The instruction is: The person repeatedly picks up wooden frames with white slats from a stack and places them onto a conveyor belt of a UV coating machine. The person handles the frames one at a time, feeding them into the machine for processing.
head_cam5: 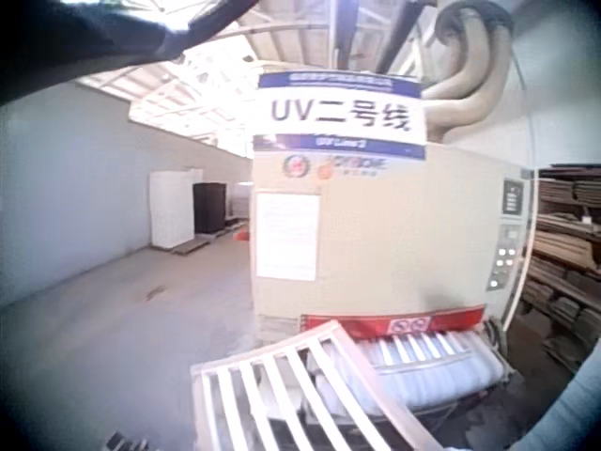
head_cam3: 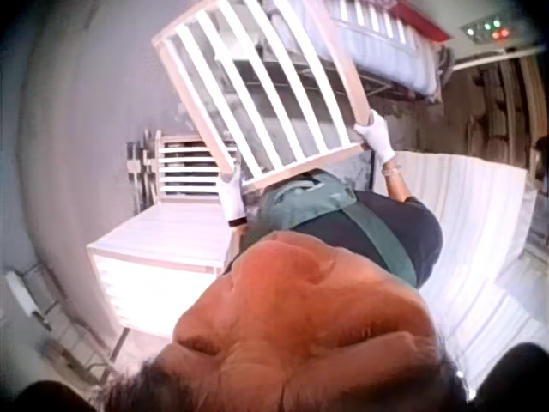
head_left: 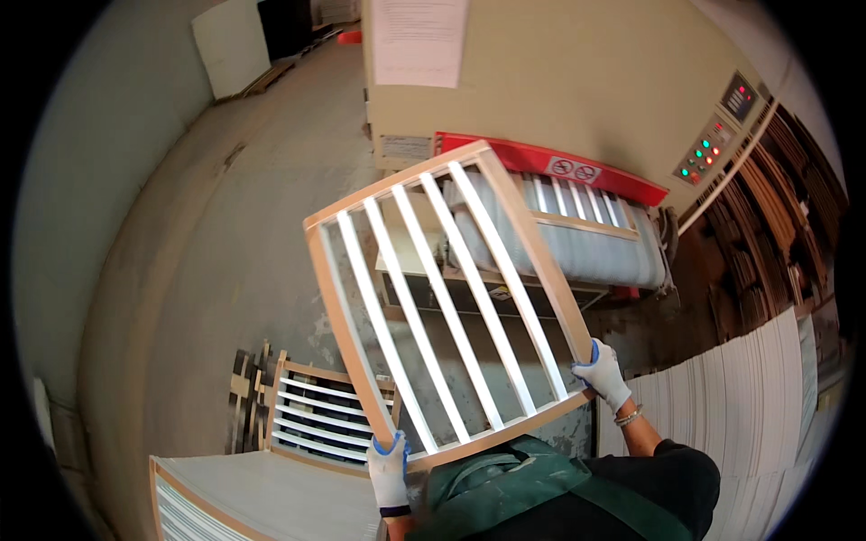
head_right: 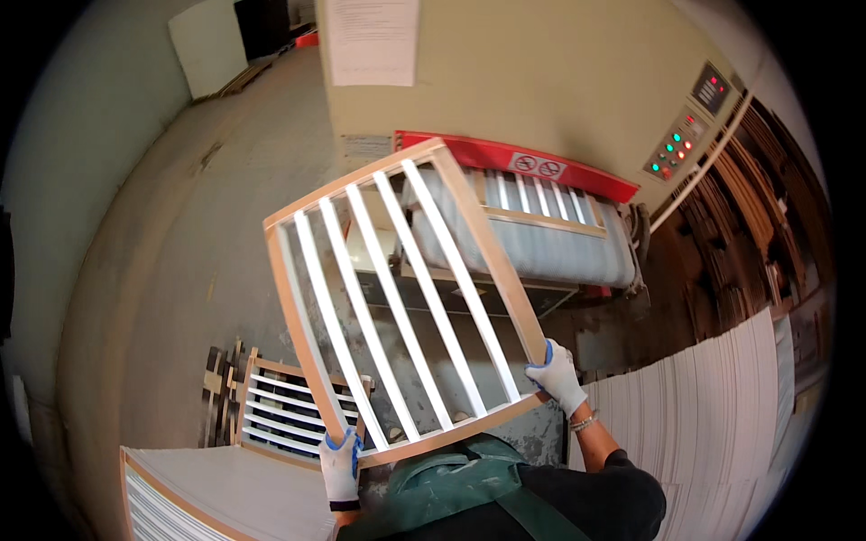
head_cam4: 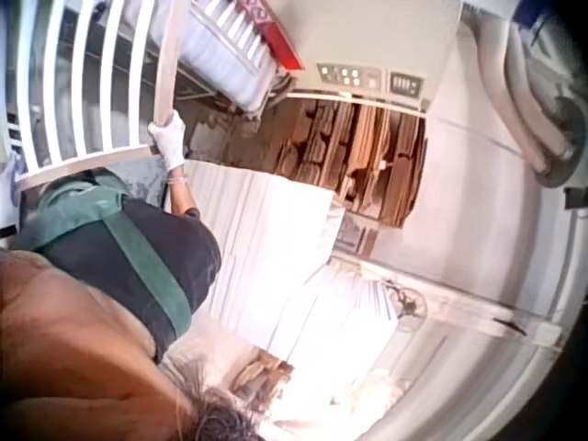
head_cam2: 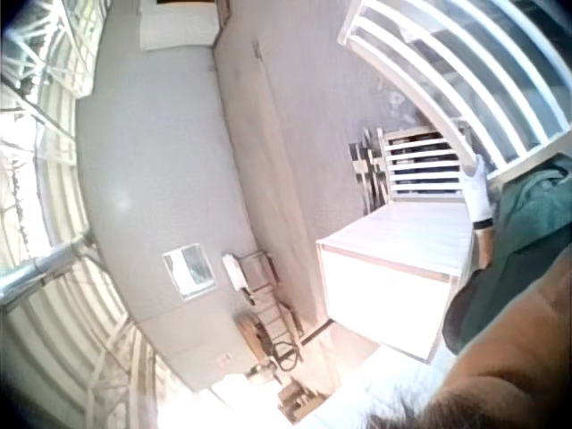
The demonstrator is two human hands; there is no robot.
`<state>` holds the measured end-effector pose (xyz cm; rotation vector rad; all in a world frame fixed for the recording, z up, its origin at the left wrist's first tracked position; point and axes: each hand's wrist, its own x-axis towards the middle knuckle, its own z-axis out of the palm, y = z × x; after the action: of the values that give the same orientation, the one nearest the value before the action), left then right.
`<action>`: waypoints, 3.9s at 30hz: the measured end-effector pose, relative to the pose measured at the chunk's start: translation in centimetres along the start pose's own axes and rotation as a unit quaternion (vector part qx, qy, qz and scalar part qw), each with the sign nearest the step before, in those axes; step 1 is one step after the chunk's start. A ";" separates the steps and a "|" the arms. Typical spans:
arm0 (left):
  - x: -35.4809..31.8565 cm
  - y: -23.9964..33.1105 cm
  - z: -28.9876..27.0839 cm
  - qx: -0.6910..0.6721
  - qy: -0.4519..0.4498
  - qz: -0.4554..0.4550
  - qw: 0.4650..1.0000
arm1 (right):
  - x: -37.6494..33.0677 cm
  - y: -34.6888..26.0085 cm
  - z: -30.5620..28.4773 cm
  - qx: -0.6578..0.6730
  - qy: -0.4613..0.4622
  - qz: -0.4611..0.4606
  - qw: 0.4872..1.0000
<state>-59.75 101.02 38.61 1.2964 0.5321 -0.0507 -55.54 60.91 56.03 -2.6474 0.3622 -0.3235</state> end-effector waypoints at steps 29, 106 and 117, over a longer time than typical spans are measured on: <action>1.1 4.9 25.8 0.437 -0.246 0.506 0.702 | 4.7 32.2 -8.1 0.296 0.005 0.196 0.935; -5.1 -0.3 26.0 0.454 -0.327 0.259 0.787 | -2.0 34.3 -10.9 0.261 -0.019 0.392 0.882; -4.3 -0.7 26.5 0.499 -0.369 0.173 0.765 | -2.3 35.8 -9.7 0.260 -0.032 0.424 0.867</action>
<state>-54.54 75.31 44.20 2.2231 -0.5344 -0.5802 -67.60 26.80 47.66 -1.7463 1.1695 -0.0251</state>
